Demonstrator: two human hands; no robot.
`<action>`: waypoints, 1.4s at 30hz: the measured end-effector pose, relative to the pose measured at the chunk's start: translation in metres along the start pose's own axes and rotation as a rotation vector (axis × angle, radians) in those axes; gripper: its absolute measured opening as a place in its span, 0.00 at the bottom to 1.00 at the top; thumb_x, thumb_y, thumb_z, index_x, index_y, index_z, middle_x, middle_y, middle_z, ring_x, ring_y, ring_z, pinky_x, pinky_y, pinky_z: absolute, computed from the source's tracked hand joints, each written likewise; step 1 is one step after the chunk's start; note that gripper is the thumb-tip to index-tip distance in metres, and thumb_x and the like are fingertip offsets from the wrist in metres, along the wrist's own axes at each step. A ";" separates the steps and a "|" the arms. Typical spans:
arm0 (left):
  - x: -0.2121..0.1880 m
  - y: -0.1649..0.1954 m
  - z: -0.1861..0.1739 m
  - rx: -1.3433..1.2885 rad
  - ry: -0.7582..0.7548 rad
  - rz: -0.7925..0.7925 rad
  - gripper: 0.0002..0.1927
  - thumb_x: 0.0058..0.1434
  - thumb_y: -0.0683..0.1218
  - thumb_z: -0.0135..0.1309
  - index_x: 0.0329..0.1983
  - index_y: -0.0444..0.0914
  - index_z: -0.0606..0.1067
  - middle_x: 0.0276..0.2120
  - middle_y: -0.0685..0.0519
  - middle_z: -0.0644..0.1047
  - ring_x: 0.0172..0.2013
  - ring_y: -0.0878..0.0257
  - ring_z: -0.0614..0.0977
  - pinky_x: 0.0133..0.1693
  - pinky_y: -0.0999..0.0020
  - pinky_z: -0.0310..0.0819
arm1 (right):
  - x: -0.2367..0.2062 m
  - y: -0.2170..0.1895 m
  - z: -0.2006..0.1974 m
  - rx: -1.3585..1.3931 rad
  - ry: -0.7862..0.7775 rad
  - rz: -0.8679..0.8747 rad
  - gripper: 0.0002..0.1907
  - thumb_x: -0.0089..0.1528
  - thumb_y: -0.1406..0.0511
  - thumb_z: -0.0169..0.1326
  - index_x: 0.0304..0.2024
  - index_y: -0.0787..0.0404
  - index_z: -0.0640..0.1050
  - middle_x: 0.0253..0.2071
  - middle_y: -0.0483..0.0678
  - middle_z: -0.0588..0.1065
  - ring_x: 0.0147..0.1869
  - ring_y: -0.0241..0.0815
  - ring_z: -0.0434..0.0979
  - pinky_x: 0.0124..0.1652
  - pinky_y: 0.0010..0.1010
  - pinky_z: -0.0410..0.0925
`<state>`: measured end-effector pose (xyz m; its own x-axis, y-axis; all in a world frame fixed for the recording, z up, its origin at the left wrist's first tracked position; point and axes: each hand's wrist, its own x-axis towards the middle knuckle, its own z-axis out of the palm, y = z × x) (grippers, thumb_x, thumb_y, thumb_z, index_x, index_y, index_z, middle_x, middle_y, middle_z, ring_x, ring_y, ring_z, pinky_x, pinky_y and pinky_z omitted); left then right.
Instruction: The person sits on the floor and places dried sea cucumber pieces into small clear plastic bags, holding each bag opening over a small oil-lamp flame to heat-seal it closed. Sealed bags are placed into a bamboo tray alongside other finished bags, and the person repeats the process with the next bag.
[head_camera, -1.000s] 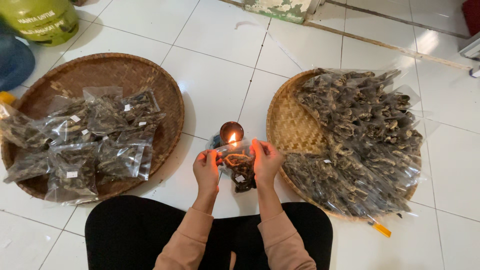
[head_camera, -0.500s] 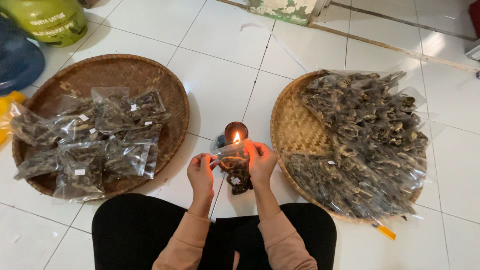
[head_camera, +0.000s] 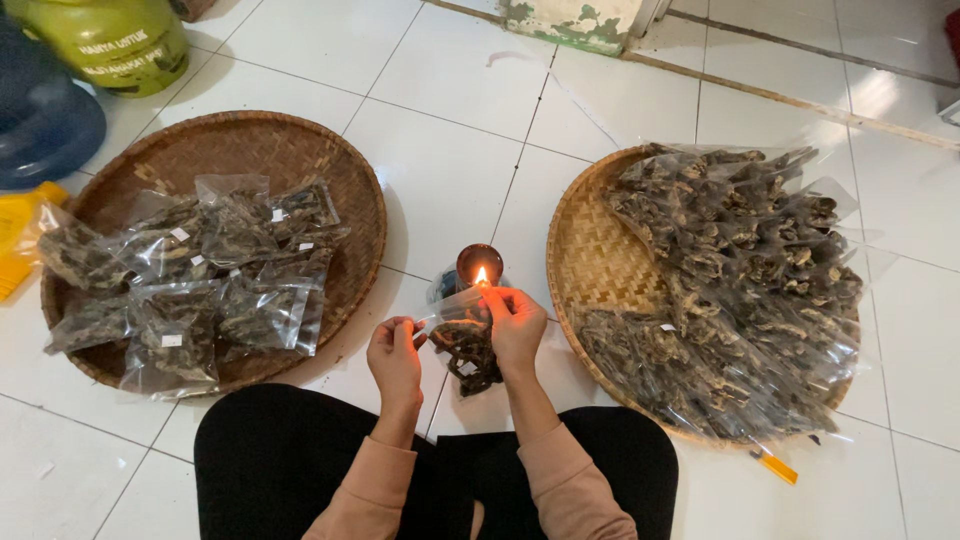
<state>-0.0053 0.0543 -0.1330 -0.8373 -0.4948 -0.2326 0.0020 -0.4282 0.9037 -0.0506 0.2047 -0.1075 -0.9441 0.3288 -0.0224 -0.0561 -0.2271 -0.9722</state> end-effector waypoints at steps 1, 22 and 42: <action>0.000 0.001 -0.001 -0.003 0.006 -0.004 0.06 0.66 0.42 0.50 0.40 0.33 0.73 0.38 0.51 0.78 0.41 0.63 0.82 0.43 0.66 0.80 | 0.000 0.000 0.001 -0.006 -0.006 -0.015 0.09 0.62 0.69 0.62 0.31 0.72 0.81 0.26 0.47 0.77 0.27 0.32 0.74 0.28 0.23 0.69; 0.008 0.001 0.053 0.037 -0.076 -0.066 0.09 0.66 0.43 0.53 0.39 0.29 0.76 0.32 0.49 0.80 0.30 0.66 0.79 0.36 0.73 0.75 | 0.030 0.010 -0.038 0.067 0.134 -0.026 0.08 0.61 0.69 0.63 0.35 0.71 0.82 0.28 0.48 0.79 0.28 0.33 0.76 0.32 0.23 0.69; 0.002 -0.013 0.074 0.040 -0.155 -0.070 0.11 0.67 0.45 0.53 0.39 0.30 0.78 0.33 0.52 0.81 0.34 0.67 0.80 0.40 0.72 0.77 | 0.043 0.014 -0.063 0.120 0.213 -0.017 0.07 0.61 0.69 0.63 0.36 0.69 0.82 0.28 0.48 0.79 0.29 0.34 0.76 0.33 0.24 0.69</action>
<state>-0.0475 0.1147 -0.1184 -0.9091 -0.3405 -0.2401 -0.0786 -0.4258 0.9014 -0.0717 0.2737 -0.1369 -0.8538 0.5163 -0.0670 -0.1215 -0.3227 -0.9387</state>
